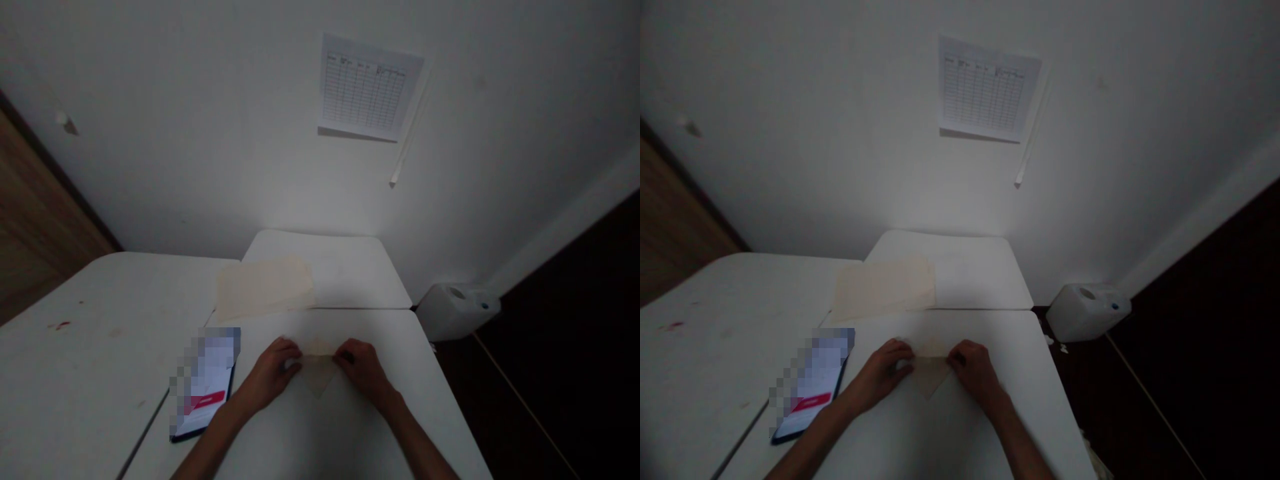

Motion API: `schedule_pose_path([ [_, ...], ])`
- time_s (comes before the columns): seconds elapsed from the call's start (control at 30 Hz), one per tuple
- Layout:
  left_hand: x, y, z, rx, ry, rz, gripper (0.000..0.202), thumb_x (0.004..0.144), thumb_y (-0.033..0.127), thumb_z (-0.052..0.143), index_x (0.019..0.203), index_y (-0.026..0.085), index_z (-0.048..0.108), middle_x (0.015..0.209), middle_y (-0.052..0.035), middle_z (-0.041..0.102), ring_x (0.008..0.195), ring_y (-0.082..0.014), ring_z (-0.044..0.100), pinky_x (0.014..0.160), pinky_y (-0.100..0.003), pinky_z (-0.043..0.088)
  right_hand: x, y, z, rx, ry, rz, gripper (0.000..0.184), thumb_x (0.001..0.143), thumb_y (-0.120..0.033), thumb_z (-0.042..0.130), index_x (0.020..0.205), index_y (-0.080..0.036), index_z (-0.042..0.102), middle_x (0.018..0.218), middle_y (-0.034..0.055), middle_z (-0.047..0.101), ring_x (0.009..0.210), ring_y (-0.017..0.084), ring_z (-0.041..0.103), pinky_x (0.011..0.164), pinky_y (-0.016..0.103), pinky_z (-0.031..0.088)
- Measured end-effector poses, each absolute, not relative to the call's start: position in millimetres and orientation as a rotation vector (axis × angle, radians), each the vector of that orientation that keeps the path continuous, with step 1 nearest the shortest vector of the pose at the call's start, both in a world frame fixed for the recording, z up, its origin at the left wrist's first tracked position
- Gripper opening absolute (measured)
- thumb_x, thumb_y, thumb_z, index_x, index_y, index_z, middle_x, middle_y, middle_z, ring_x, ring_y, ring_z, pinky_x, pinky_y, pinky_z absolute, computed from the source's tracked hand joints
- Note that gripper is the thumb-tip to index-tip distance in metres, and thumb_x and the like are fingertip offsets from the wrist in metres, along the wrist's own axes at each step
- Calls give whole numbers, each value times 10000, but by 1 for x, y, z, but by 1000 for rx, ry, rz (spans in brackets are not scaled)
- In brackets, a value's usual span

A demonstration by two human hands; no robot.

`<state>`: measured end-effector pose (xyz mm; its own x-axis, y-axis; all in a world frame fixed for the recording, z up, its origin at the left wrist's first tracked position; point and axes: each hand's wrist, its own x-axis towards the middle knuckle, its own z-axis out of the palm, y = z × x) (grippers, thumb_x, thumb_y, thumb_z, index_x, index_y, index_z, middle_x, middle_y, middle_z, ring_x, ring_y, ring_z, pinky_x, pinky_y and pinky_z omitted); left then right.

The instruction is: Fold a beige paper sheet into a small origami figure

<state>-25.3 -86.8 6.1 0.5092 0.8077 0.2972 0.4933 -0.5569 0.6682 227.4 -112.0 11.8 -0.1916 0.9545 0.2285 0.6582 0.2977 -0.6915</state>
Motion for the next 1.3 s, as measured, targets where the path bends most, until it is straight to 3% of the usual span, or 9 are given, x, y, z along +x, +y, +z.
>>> schedule_pose_path([
  [0.33,-28,-95,4,2338,1106,803,161,914,241,515,855,211,662,889,-38,589,858,-175,563,775,-309,479,239,-117,10,-1303,-2038,548,139,831,-79,597,803,-190,676,819,15,671,794,140,604,768,246,450],
  [0.6,-29,-100,13,2518,1115,707,239,921,163,439,845,197,664,881,-59,596,847,-190,560,750,-320,494,240,-123,5,-1308,-2087,418,140,877,-107,575,838,-196,676,846,33,660,818,162,593,760,270,468],
  [0.7,-24,-106,15,2559,1073,731,261,907,123,424,1039,199,637,1034,-87,628,984,-216,572,855,-367,510,240,-125,3,-1297,-2146,358,146,889,-111,562,853,-199,673,847,38,655,829,168,588,754,273,470],
  [0.8,-17,-112,11,2565,1044,784,424,879,192,519,1300,230,494,1276,-101,575,1176,-256,522,979,-441,474,240,-125,1,-1300,-2184,311,150,885,-95,562,873,-199,669,854,39,650,839,172,580,759,275,469],
  [0.93,-9,-118,4,2589,974,732,631,795,309,664,1375,265,421,1371,-99,525,1232,-287,499,1000,-487,457,240,-127,-3,-1308,-2206,264,158,876,-78,568,887,-197,671,858,38,645,839,164,569,776,265,465],
  [1.3,-2,-126,9,2643,911,703,385,821,298,652,1198,250,589,1322,-104,570,1215,-297,510,988,-515,451,240,-133,-1,-1267,-2239,277,333,828,-14,530,1035,-230,676,969,54,653,926,178,571,822,293,478],
])
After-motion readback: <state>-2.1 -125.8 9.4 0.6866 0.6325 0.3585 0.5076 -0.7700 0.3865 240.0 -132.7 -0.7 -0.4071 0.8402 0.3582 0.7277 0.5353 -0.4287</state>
